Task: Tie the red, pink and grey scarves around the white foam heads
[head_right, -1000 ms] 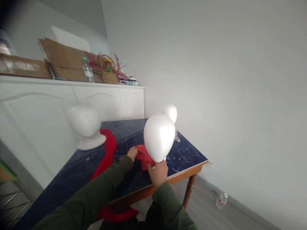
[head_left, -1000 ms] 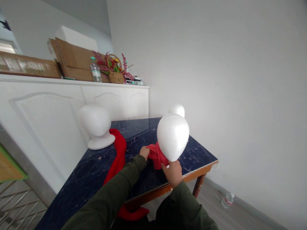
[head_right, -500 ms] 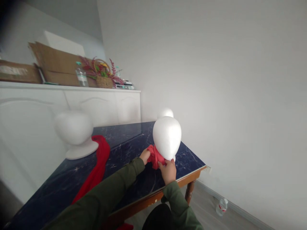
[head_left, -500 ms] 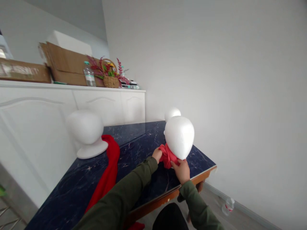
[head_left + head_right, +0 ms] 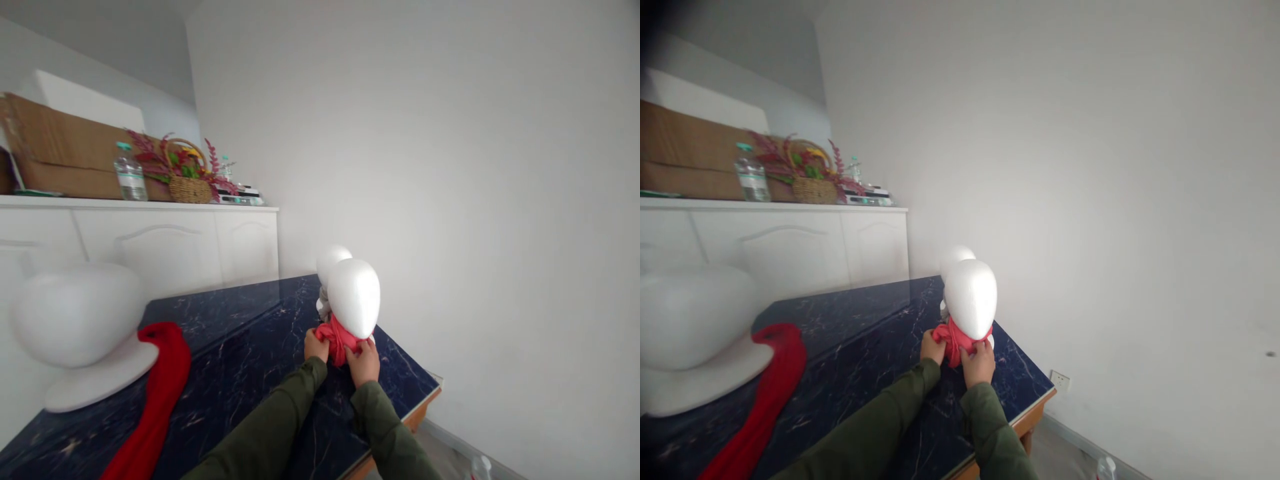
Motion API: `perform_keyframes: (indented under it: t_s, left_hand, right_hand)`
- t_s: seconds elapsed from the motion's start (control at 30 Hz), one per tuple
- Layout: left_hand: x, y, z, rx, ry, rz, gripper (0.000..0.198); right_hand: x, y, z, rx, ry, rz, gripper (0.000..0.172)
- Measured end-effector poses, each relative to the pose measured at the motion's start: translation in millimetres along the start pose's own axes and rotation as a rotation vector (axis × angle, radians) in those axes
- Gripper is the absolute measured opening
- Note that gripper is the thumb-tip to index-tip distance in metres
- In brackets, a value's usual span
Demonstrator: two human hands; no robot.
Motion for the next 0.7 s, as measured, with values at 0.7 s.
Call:
perform_keyframes:
  t_s: [0.7]
  left_hand:
    - [-29,155.7,-100,0.255,-0.442,0.410,0.029]
  right_hand:
    - [-25,76,-99,0.001,0.146,0.192,0.022]
Point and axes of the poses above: each hand's wrist, its own z-axis towards the middle knuckle, its own y-axis out of the back of the hand, x = y × z, the point moved 10 cm from there along z, towards the middle knuckle, and after that the axes turned 7 degrees about -x, right-handed, at the moved point
